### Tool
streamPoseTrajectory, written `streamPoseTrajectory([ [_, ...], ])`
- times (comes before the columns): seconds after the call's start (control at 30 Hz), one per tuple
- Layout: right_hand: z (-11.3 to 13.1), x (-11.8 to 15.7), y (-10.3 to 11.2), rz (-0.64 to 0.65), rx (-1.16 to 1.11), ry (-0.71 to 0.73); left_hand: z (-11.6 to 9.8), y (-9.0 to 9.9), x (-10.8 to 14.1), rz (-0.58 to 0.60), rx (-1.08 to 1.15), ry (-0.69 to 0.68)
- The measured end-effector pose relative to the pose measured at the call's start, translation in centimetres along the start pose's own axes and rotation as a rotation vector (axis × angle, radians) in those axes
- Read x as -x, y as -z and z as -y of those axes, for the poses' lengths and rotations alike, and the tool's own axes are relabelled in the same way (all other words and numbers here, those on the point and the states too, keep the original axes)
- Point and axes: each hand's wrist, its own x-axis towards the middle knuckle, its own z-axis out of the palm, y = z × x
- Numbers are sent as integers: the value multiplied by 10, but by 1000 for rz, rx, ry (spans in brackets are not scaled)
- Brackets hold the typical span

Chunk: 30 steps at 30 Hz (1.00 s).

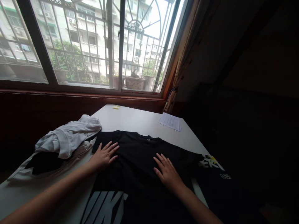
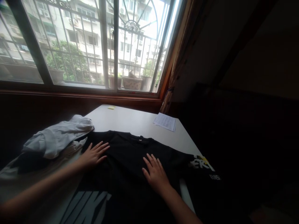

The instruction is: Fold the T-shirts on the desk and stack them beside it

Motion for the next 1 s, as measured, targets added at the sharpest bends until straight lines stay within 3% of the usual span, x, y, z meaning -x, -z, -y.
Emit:
streamPoseTrajectory([
  [0.13,23,-10,-2,19,4,-42,36,6,-14,77,20,-58],
  [0.23,23,-24,-1,40,-10,-25,50,12,-23,144,31,-80],
  [0.7,-54,-76,7,101,3,-90,35,28,-6,186,8,-66],
  [0.83,-61,-83,6,98,0,-78,14,30,-27,108,-25,-78],
  [0.93,-63,-88,6,100,1,-64,-22,21,-48,-16,-32,-187],
  [1.0,-65,-90,6,103,-1,-54,-46,10,-61,-32,7,-233],
])
